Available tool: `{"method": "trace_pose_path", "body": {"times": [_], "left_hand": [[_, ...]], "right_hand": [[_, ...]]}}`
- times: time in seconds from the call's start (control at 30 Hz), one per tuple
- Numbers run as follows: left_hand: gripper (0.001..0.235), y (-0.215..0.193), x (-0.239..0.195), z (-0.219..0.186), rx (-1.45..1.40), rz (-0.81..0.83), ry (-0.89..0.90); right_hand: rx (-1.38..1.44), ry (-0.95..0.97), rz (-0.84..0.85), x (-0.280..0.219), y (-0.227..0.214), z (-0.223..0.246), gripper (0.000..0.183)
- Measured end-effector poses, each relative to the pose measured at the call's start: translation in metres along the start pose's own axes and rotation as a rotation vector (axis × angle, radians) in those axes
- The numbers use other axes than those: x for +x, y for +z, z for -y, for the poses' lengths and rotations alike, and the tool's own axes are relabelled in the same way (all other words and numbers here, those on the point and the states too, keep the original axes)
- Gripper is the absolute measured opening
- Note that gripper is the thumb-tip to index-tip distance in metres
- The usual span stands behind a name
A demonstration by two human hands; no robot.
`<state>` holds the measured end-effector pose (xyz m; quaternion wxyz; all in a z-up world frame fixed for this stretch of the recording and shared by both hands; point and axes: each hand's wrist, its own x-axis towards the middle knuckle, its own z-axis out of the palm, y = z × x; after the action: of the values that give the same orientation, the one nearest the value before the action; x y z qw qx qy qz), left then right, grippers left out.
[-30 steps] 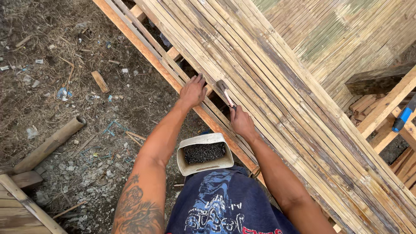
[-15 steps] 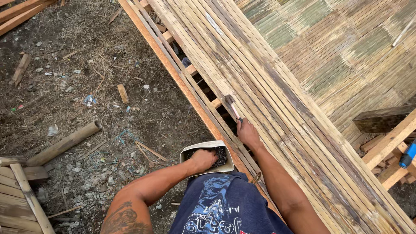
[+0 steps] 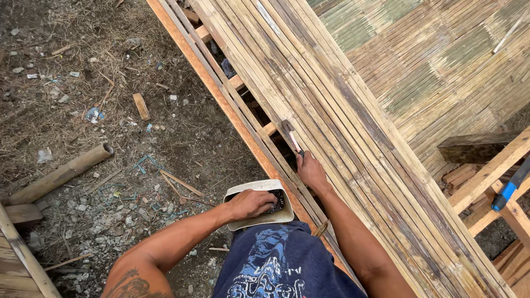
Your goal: The person hammers nails into thin wooden slats laid across a wooden frame. They repeatedly pick up nails from a container and drive them into the slats to secure them to the frame.
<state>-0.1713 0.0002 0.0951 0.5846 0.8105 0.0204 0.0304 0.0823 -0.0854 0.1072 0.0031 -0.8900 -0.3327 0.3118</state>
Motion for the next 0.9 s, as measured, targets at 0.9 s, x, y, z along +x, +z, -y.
{"method": "trace_pose_path", "body": {"times": [0.9], "left_hand": [[0.01,-0.192,0.172,0.272,0.102,-0.789,-0.417]], "right_hand": [[0.287,-0.492,-0.117,0.092,-0.055,0.153,0.021]]}}
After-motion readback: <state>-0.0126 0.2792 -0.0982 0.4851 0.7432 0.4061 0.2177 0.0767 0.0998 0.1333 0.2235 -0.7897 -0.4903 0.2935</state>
